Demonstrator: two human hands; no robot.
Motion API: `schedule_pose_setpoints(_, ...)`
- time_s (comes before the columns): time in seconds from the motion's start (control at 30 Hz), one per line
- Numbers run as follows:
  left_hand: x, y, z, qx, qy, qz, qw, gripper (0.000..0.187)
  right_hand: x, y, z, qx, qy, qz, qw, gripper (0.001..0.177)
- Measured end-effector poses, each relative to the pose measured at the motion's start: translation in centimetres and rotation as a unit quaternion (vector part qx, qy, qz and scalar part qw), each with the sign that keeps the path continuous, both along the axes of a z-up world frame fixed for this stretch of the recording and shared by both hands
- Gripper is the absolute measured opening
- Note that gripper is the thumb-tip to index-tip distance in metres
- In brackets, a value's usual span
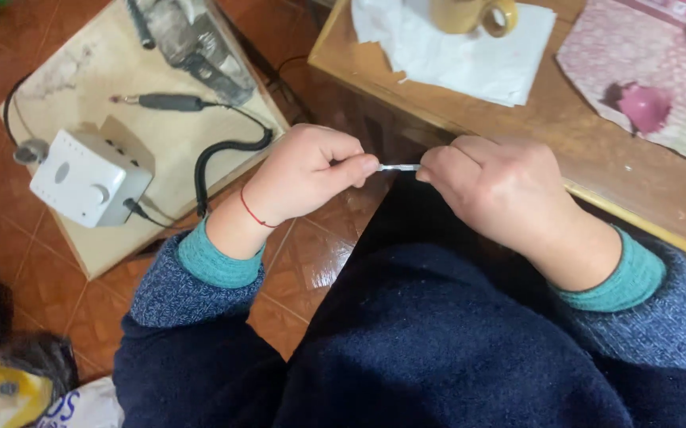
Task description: The recorder is shown applying wax and using dental tools to shape a pink wax model on top of a teal dental impression.
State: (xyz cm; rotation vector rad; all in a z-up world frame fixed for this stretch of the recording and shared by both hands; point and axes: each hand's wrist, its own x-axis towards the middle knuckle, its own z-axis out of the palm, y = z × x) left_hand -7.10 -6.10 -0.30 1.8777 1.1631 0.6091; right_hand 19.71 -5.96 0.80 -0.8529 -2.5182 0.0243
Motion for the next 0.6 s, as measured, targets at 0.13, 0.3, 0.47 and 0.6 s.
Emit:
schedule_pose_setpoints(0.13,-4.8,-1.1,-4.1,-0.018,-0.105,0.164,0.981,0.021,0.3,-0.1,-0.5,-0.009,0.006,-0.007,1.000,0.010)
schedule_pose_setpoints(0.3,-6.2,-2.7,-1.9,0.055,-0.050,0.207,0.975,0.014,-0.4,-0.6,0.1,0.009,0.015,-0.046,0.999,0.014)
schedule_pose_setpoints(0.47,-3.3,-2.4,-0.1,0.085,-0.106,0.045,0.990,0.045,-3.2,-0.6,1.7,0.023,0.045,0.019,0.999,0.017)
schedule_pose_setpoints(0.6,-0.9,-2.4,-2.4,0.207,0.025,-0.001,0.978,0.024,-3.2,-1.0,0.0,0.011,0.033,0.031,0.999,0.018)
